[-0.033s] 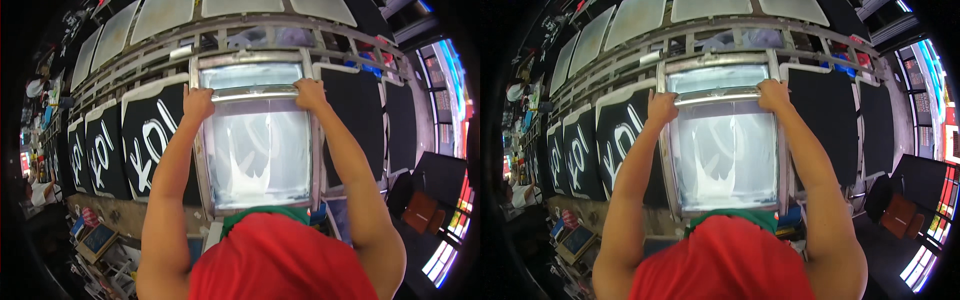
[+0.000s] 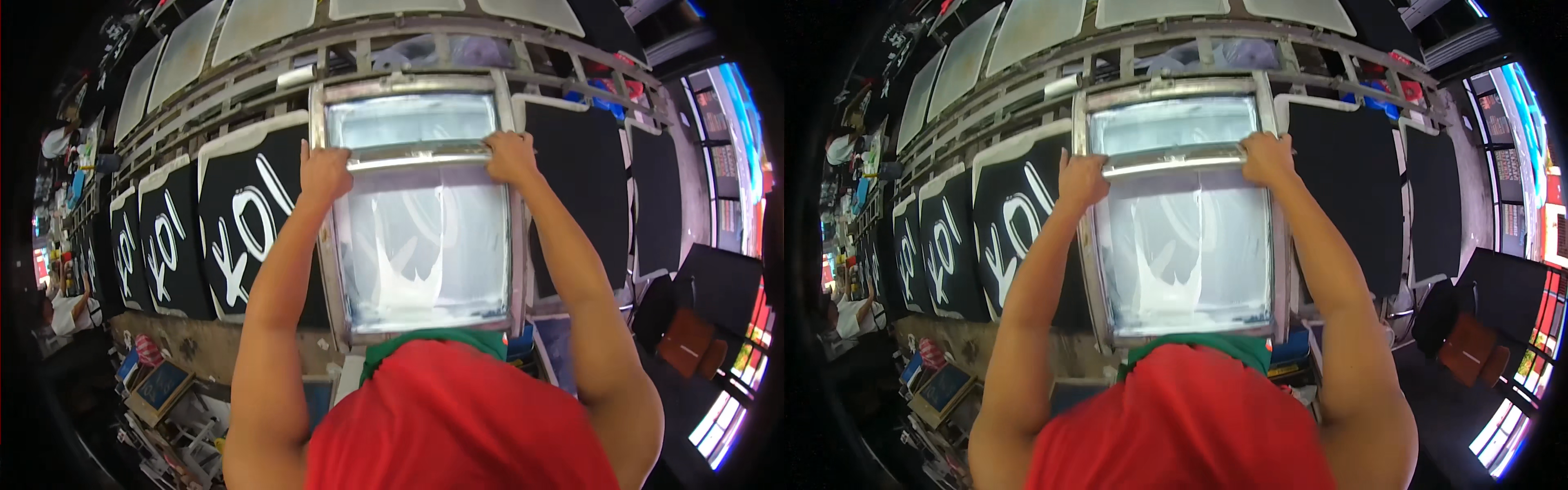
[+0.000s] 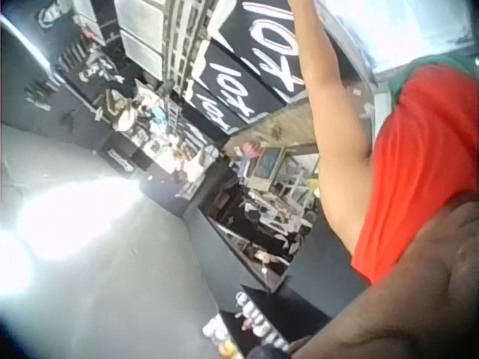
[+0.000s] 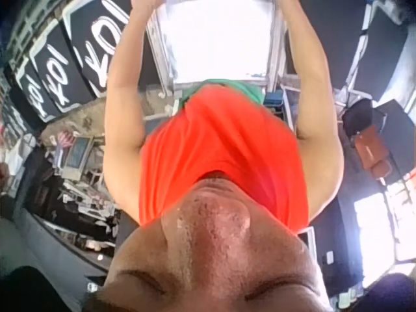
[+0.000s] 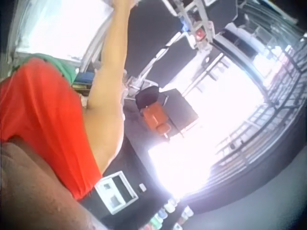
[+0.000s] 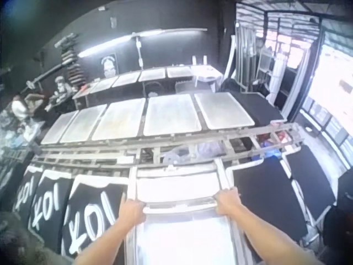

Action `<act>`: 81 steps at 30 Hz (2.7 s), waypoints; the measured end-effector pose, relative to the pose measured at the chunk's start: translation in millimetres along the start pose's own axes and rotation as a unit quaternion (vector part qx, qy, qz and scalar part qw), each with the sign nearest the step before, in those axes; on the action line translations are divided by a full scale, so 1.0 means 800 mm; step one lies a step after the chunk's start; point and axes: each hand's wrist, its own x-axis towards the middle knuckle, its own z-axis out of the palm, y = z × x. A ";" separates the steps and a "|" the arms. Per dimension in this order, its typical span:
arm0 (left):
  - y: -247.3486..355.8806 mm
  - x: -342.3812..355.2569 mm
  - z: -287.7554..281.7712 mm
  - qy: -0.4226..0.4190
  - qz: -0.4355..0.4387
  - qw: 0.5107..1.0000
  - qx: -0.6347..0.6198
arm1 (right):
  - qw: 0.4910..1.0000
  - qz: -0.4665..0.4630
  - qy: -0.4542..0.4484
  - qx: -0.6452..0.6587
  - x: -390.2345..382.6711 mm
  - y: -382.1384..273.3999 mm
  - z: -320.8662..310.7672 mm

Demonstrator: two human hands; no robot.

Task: The person applies white ink to a screen printing frame using a spatula, spreads it with a squeegee, and ties an apron around their waist. They then move the frame along a row of black shirts, screen printing designs on each shirt using a squeegee.

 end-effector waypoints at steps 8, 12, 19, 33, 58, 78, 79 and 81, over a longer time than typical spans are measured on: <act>0.094 -0.359 0.003 -0.066 -0.006 0.994 -0.089 | 0.997 -0.033 -0.057 0.036 -0.354 -0.070 0.044; 0.101 -0.393 -0.017 -0.081 -0.024 0.994 -0.065 | 0.973 0.031 -0.216 0.070 -0.389 -0.066 0.045; 0.075 -0.350 0.007 0.018 0.049 0.991 -0.125 | 0.980 -0.036 -0.038 0.191 -0.345 -0.036 0.056; 0.078 -0.293 0.010 -0.182 0.021 0.982 -0.044 | 0.973 -0.035 -0.205 0.095 -0.280 -0.046 0.061; -0.016 0.043 -0.039 -0.039 0.046 0.997 0.052 | 0.998 -0.016 -0.059 -0.006 0.038 0.004 -0.041; 0.009 -0.093 -0.022 0.051 0.053 0.997 -0.037 | 0.995 -0.076 0.064 0.026 -0.104 -0.003 0.006; -0.002 -0.038 -0.025 0.031 0.036 0.999 -0.014 | 0.998 -0.040 0.044 0.010 -0.047 0.001 -0.006; -0.020 0.051 -0.034 0.051 0.024 0.998 0.021 | 0.998 -0.024 0.039 -0.035 0.043 0.001 -0.027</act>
